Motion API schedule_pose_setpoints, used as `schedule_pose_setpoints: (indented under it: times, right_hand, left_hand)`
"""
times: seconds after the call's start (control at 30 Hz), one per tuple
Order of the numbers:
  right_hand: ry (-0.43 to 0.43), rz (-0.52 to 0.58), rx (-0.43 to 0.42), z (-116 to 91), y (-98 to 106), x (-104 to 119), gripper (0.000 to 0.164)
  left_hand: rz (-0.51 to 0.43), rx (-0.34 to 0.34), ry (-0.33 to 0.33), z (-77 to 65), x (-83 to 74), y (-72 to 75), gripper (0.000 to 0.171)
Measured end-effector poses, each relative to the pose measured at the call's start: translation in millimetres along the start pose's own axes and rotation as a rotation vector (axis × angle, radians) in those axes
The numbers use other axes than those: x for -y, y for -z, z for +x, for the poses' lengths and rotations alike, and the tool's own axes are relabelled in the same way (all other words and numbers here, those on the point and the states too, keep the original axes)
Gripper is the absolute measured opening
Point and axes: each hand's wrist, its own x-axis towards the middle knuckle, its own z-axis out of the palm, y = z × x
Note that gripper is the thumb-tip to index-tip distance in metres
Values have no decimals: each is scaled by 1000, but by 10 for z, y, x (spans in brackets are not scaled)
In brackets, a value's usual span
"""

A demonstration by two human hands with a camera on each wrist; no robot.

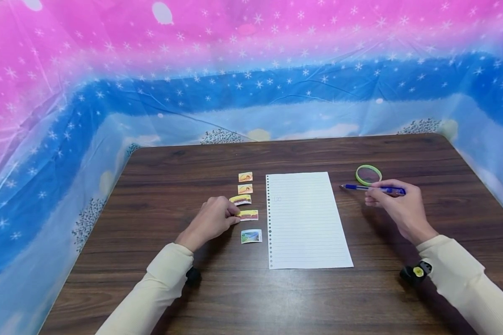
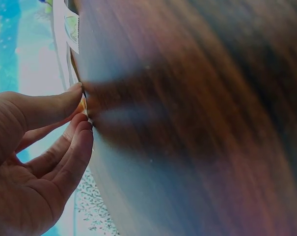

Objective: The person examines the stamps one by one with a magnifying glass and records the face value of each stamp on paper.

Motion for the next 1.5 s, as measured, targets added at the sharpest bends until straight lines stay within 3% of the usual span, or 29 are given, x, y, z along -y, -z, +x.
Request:
schedule_pose_setpoints:
  times: [0.17, 0.37, 0.5, 0.73, 1.27, 1.5]
  right_hand:
    - [15, 41, -10, -8, 40, -17, 41]
    - [-13, -15, -25, -14, 110, -36, 31]
    - [-49, -139, -26, -22, 151, -40, 27]
    - [-87, -392, -8, -54, 167, -44, 37]
    - [-141, -697, 117, -59, 84, -46, 37]
    - [-126, -763, 157, -52, 22, -33, 32]
  left_hand:
    - [7, -3, -1, 1, 0, 3, 7]
    - [6, 2, 12, -1, 0, 5, 8]
    - [3, 5, 22, 4, -1, -2, 9]
    - [-2, -1, 24, 2, -3, 0, 10]
    - [-12, 5, 61, 22, 5, 6, 13]
    - [-24, 1, 67, 21, 11, -3, 12]
